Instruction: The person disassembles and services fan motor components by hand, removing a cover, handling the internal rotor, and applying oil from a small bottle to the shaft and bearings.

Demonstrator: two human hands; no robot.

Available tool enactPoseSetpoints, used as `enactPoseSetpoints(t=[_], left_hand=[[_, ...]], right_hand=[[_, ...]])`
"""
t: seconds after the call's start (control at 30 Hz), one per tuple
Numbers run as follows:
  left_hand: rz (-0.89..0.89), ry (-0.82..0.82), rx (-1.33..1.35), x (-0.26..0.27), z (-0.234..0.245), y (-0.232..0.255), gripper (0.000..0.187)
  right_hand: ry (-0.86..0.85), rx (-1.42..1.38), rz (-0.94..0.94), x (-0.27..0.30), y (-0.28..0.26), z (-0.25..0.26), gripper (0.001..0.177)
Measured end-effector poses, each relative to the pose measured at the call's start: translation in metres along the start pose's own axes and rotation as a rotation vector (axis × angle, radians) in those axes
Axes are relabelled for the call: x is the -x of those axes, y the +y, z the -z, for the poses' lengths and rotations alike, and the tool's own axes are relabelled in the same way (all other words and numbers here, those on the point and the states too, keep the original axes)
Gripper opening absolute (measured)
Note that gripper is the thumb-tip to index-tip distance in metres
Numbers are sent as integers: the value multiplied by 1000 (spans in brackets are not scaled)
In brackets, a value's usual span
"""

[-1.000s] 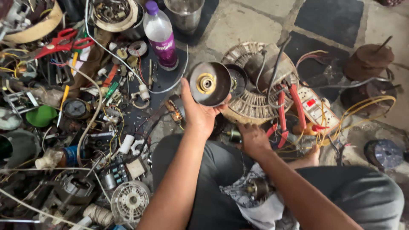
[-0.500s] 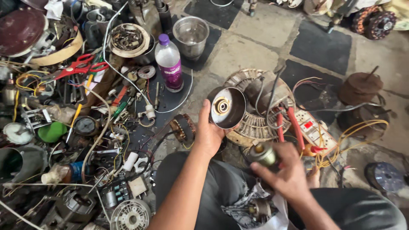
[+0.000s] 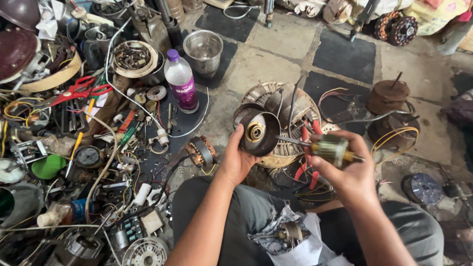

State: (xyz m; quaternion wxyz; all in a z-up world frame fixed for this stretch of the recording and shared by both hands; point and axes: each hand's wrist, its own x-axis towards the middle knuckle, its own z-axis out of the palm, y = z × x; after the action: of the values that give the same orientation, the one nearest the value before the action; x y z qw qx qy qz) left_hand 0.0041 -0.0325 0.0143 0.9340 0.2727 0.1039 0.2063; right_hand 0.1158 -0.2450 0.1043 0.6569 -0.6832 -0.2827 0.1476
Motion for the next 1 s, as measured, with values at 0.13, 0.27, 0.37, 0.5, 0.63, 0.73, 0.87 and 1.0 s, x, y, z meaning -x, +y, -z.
enactPoseSetpoints(t=[0.13,0.27,0.37,0.5,0.63,0.73,0.87,1.0], left_hand=[[17,-13,16,4,0,-1,59],[27,-5,8,6,2,-3,58],[5,-31,-14,5,5,-6,57],[26,-17,-7,2,7,-6,57],[8,45,-133,0,4,-6,59],[-56,91,-303,3,1,-3,62],[-126,36,-271,6,-1,-1,63],[-232,-11,-494,5,4,-6,63]], right_hand=[[-49,114,33,-4,10,-25,63],[-62,81,13,-7,15,-39,66],[-48,136,3,-7,17,-43,66],[-61,134,30,-8,16,-48,66],[-92,216,60,-7,14,-54,67],[-103,203,10,-6,14,-51,66],[-178,-150,-175,-4,15,-38,75],[-133,78,-143,-2,21,-32,74]])
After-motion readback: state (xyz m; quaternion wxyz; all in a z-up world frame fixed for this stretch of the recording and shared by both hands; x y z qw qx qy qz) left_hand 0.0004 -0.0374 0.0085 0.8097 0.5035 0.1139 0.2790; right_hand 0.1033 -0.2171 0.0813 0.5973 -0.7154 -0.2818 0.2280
